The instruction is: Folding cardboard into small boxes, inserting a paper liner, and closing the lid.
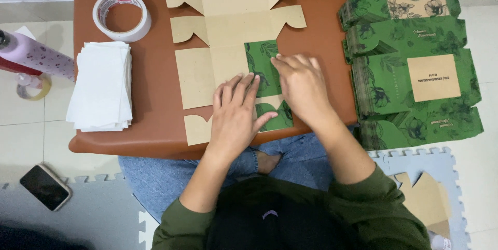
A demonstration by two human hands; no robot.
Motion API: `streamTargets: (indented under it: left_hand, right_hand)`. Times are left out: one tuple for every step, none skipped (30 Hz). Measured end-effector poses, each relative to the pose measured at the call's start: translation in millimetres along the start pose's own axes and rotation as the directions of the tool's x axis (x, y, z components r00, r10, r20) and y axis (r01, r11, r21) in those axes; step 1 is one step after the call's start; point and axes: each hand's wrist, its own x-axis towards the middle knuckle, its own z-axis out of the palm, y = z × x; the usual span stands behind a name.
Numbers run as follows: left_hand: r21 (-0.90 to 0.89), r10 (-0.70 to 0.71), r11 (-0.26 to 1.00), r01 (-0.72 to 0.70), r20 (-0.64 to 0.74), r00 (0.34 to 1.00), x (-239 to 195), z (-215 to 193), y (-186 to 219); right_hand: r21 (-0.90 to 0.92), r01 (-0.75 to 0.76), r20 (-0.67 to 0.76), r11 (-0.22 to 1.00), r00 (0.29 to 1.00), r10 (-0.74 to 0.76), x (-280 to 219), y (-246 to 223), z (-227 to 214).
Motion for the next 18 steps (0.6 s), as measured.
streamTargets:
  left_hand:
    - [0.004, 0.004, 1.000, -0.004, -0.002, 1.000, -0.7, -0.1, 0.4]
    - [-0.001, 0.005, 1.000, -0.005, -0.003, 1.000, -1.5, -0.5, 0.6]
    - [-0.008, 0.006, 1.000, -0.006, -0.009, 1.000, -0.7, -0.6, 0.4]
    - [-0.006, 0.011, 1.000, -0.011, -0.016, 1.000, -0.7, -0.8, -0.1]
    - [-0.002, 0.014, 1.000, -0.014, -0.021, 1.000, -1.3, -0.4, -0.2]
    - [0.002, 0.017, 1.000, -0.017, -0.025, 1.000, -1.7, 0.5, -1.1]
    - [0.001, 0.011, 1.000, -0.011, -0.024, 1.000, -2.2, 0.0, -1.5]
    - [-0.002, 0.014, 1.000, -0.014, -0.026, 1.000, -2.2, 0.1, -2.0]
    - [-0.006, 0.024, 1.000, -0.025, -0.025, 0.999, -0.9, 0.2, -2.3]
    - [-0.007, 0.025, 1.000, -0.025, -0.021, 0.999, -2.9, -0.3, -2.2]
    - [-0.004, 0.031, 1.000, -0.031, -0.031, 0.999, -2.3, -0.4, -1.9]
    - [-0.002, 0.037, 0.999, -0.037, -0.041, 0.998, -1.8, -0.8, -1.8]
    - [-0.005, 0.039, 0.999, -0.039, -0.044, 0.998, -1.4, 0.0, -1.8]
    - [-0.005, 0.038, 0.999, -0.038, -0.042, 0.998, -1.2, 0.7, -2.2]
    - [-0.005, 0.032, 0.999, -0.032, -0.040, 0.999, -2.1, 1.5, -3.0]
    - [-0.007, 0.029, 1.000, -0.029, -0.043, 0.999, -2.0, 0.7, -2.8]
    - [-0.002, 0.033, 0.999, -0.033, -0.047, 0.998, -2.3, -0.2, -2.7]
    - [0.003, 0.037, 0.999, -0.037, -0.050, 0.998, -2.5, -0.8, -2.1]
  right_hand:
    - [0.000, -0.001, -0.006, 1.000, 1.000, 0.001, 6.8, 5.2, 7.1]
    - [0.085, -0.050, -0.021, 0.995, 0.998, 0.052, 13.8, 10.2, 14.1]
    - [0.167, -0.093, -0.033, 0.982, 0.994, 0.100, 22.8, 16.2, 20.3]
    - [0.163, -0.090, -0.041, 0.982, 0.994, 0.098, 23.4, 10.3, 18.3]
    - [0.122, -0.170, -0.010, 0.978, 0.985, 0.173, 24.4, 4.5, 16.7]
    - [0.079, -0.249, 0.018, 0.965, 0.969, 0.248, 25.5, -1.1, 16.1]
    - [0.080, -0.246, 0.023, 0.966, 0.969, 0.245, 27.1, -3.8, 14.7]
    - [0.154, -0.250, 0.064, 0.956, 0.968, 0.243, 28.8, -5.8, 13.7]
    - [0.224, -0.262, 0.101, 0.939, 0.964, 0.244, 30.1, -6.9, 12.0]
    - [0.225, -0.265, 0.104, 0.938, 0.963, 0.247, 29.7, -9.2, 11.9]
    - [0.295, -0.225, 0.087, 0.929, 0.974, 0.208, 30.8, -9.8, 10.5]
    - [0.362, -0.183, 0.068, 0.914, 0.983, 0.170, 32.0, -10.6, 9.0]
    - [0.358, -0.182, 0.067, 0.916, 0.983, 0.170, 31.9, -10.3, 10.0]
    - [0.326, -0.142, 0.061, 0.934, 0.990, 0.130, 31.9, -10.4, 11.4]
    - [0.296, -0.099, 0.059, 0.950, 0.995, 0.085, 32.0, -11.4, 13.6]
    - [0.294, -0.096, 0.061, 0.951, 0.995, 0.082, 35.6, -11.1, 13.5]
    - [0.272, -0.098, 0.096, 0.957, 0.993, 0.075, 38.7, -11.1, 13.8]
    - [0.251, -0.099, 0.130, 0.963, 0.989, 0.068, 41.6, -10.8, 13.9]
